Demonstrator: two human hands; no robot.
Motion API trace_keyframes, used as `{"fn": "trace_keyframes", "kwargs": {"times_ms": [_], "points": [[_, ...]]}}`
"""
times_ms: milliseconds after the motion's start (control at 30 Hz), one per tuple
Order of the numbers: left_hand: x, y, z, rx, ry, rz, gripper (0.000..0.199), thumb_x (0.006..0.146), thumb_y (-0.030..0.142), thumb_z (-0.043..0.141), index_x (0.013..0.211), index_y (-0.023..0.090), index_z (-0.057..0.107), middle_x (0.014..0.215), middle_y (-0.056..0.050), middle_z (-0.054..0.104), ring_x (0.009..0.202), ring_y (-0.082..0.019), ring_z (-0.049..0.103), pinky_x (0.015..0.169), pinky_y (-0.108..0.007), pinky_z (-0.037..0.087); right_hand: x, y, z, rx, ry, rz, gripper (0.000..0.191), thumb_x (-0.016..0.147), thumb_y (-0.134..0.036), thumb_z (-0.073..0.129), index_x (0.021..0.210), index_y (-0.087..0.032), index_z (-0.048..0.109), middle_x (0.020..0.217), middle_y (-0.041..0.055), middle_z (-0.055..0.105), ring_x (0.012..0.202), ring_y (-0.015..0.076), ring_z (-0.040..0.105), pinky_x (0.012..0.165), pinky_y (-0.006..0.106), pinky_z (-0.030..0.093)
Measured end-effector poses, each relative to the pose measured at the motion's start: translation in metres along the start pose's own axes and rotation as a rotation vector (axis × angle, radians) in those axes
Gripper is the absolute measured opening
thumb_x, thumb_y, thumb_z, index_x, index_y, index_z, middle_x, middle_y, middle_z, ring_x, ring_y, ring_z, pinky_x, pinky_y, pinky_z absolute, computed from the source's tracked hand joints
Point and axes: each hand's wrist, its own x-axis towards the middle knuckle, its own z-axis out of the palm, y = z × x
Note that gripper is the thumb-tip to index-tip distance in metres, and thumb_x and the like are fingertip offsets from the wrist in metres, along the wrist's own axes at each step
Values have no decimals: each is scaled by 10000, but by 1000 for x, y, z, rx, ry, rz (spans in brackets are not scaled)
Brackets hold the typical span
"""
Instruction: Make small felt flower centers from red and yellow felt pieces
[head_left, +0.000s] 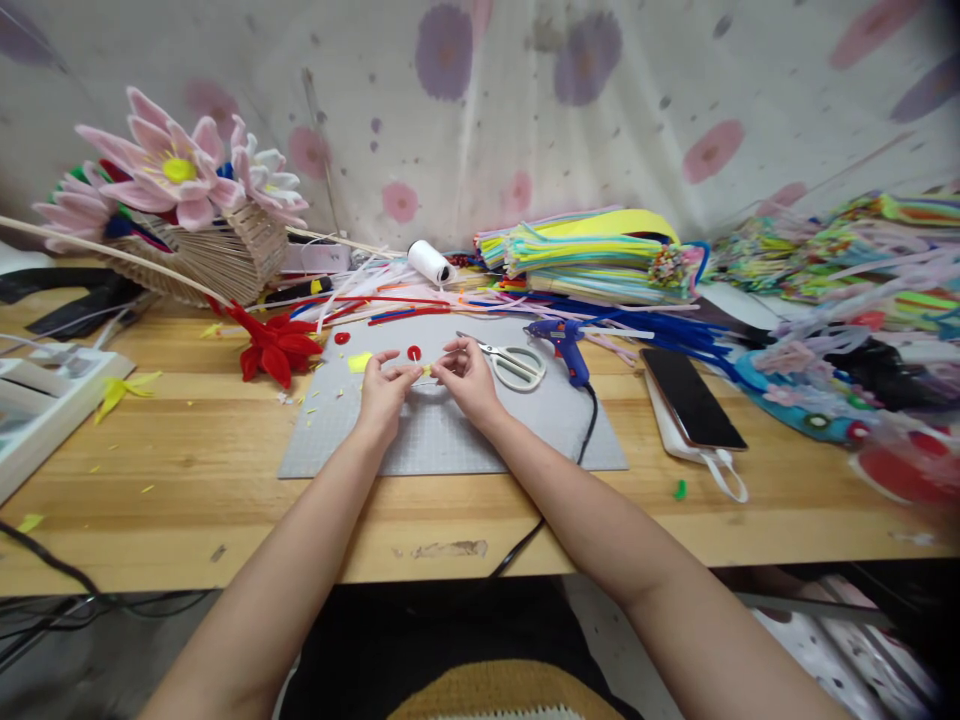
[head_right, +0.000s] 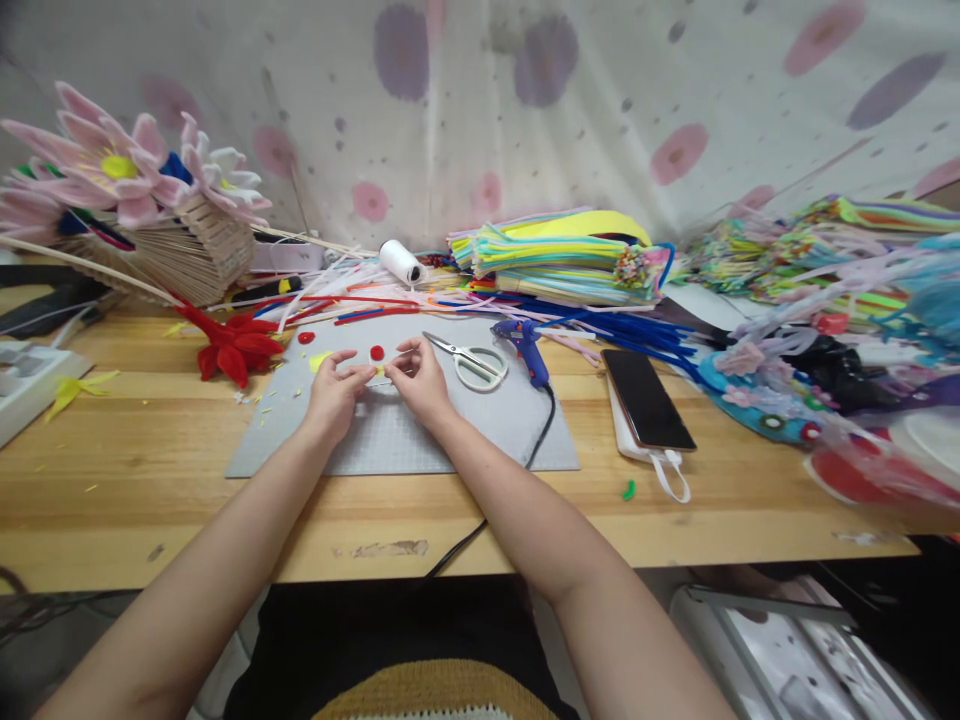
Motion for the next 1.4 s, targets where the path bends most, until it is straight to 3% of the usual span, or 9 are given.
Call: {"fn": "trace_keyframes", "kwargs": {"times_ms": [400, 867, 1067, 1400], "points": [[-3, -2, 0, 78, -27, 96, 507, 532, 227, 750, 928, 195, 435, 617, 29, 639, 596, -122, 594, 614, -235, 403, -3, -4, 0, -130, 31, 4, 313, 666, -293, 624, 900, -219, 429, 676, -56, 564, 647, 107, 572, 620, 256, 454], [-2, -1, 3, 5, -8, 27, 544, 495, 232, 771, 894, 201, 404, 654, 36, 638, 601, -126, 612, 574, -231, 402, 0, -2, 1, 101, -51, 53, 362, 642, -296, 627, 906, -227, 390, 681, -65, 569, 636, 96, 567, 631, 256, 475], [3, -4, 0, -52, 19, 25, 513, 481, 190, 764, 857, 187, 414, 599, 61, 593, 561, -92, 564, 612, -228, 389, -1, 1, 2, 42, -138, 102, 470, 566, -264, 689, 933, -230, 397, 703, -68, 581, 659, 96, 576, 675, 264, 458], [3, -7, -4, -24, -2, 15, 478, 486, 217, 770, 833, 179, 444, 565, 71, 564, 533, -85, 537, 576, -219, 358, -3, -3, 2, -19, -118, 107, 440, 583, -237, 668, 928, -228, 396, 659, -87, 587, 613, 94, 578, 650, 257, 446]]}}
